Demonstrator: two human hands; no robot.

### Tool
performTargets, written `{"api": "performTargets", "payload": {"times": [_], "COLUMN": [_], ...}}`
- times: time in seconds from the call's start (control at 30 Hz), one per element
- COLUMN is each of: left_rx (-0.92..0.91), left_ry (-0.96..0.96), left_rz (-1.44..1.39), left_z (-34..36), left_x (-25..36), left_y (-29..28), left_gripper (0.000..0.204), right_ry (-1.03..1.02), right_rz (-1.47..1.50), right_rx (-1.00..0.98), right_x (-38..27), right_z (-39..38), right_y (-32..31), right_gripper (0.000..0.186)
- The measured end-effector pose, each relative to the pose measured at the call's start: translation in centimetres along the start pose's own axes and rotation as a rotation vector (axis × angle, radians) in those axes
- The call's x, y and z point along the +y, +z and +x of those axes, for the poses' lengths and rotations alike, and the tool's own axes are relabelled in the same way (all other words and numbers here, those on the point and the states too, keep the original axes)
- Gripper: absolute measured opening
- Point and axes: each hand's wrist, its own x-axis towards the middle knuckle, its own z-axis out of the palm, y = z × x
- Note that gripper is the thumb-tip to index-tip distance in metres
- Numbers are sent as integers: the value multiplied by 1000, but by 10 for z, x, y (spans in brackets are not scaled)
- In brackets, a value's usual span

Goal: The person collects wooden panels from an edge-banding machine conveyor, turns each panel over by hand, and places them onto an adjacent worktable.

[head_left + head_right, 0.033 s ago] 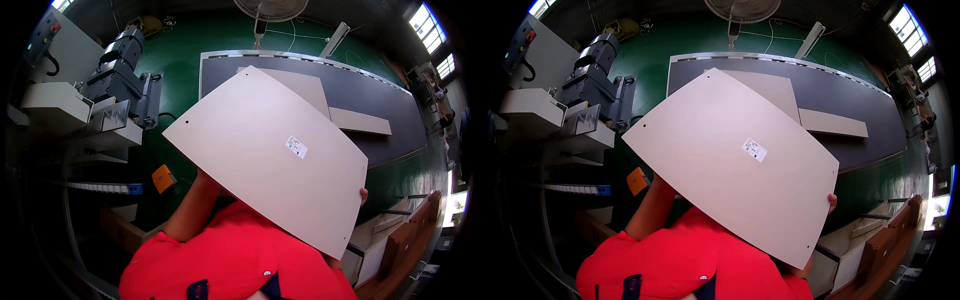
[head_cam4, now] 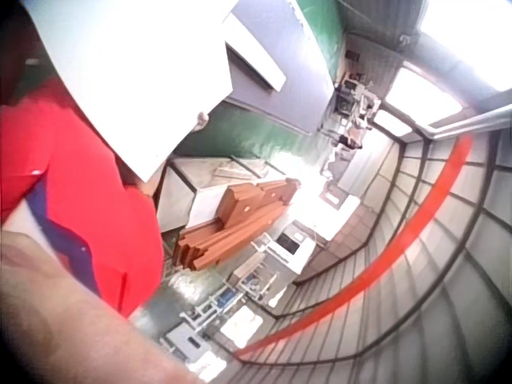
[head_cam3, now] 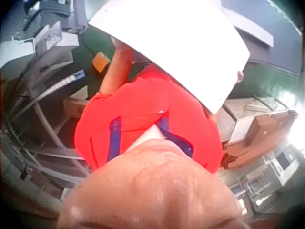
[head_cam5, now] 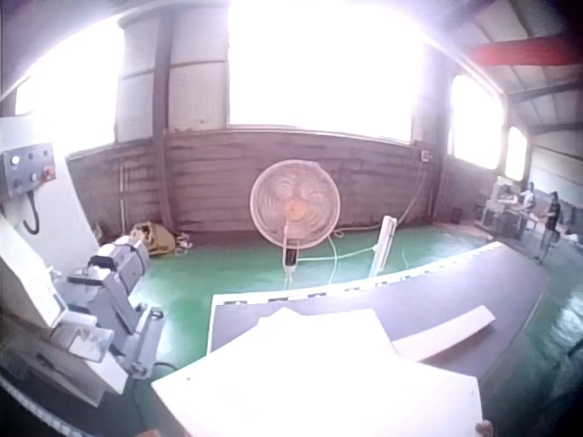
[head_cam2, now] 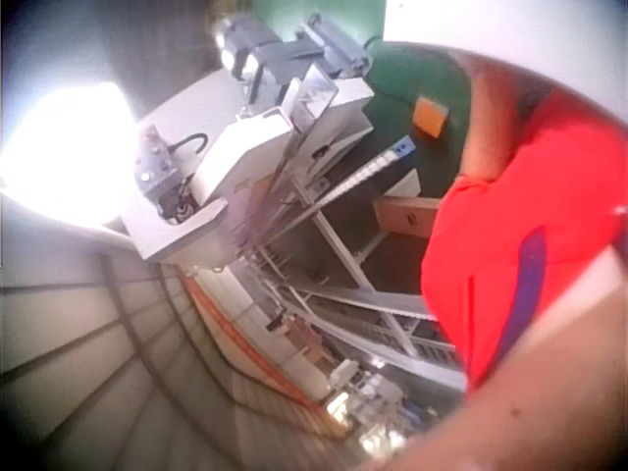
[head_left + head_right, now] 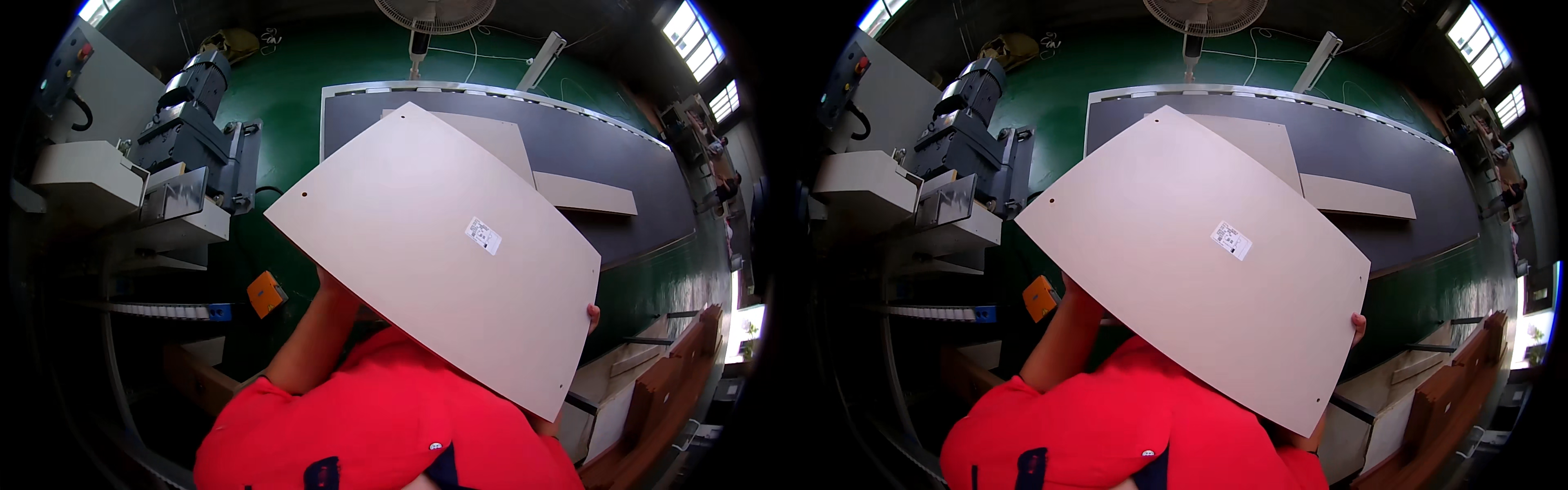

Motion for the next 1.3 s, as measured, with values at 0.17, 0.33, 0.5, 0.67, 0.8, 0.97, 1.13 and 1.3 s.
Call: {"api": "performTargets", "payload": {"times": [0.17, 0.33, 0.5, 0.67, 0.8, 0.97, 1.13, 1.3], "left_rx": [-368, 165, 91, 42, 116, 194, 212, 238], "left_ry": [-20, -412, -506, -456, -477, -355, -314, -436], "left_rz": [-718, -525, -494, -180, 90, 276, 441, 298], "left_z": [43, 93, 126, 170, 215, 243, 269, 280], "left_x": [34, 38, 19, -11, -22, -27, -26, -21], "left_y": [43, 55, 48, 41, 20, 24, 16, 30], "left_gripper": [61, 59, 54, 38, 31, 37, 35, 30], "right_ry": [-94, -113, -163, -181, -158, -48, 86, 125], "right_rz": [58, 9, -6, 12, 70, 168, 139, 217], "right_rx": [-8, -25, 14, 81, 149, 187, 252, 326], "right_x": [9, 10, 20, 40, 61, 76, 100, 124], "right_z": [5, 8, 19, 29, 39, 45, 37, 35], "right_y": [-7, -1, 2, -16, -30, -31, -9, 3], "right_gripper": [79, 78, 77, 71, 65, 58, 60, 56]}}
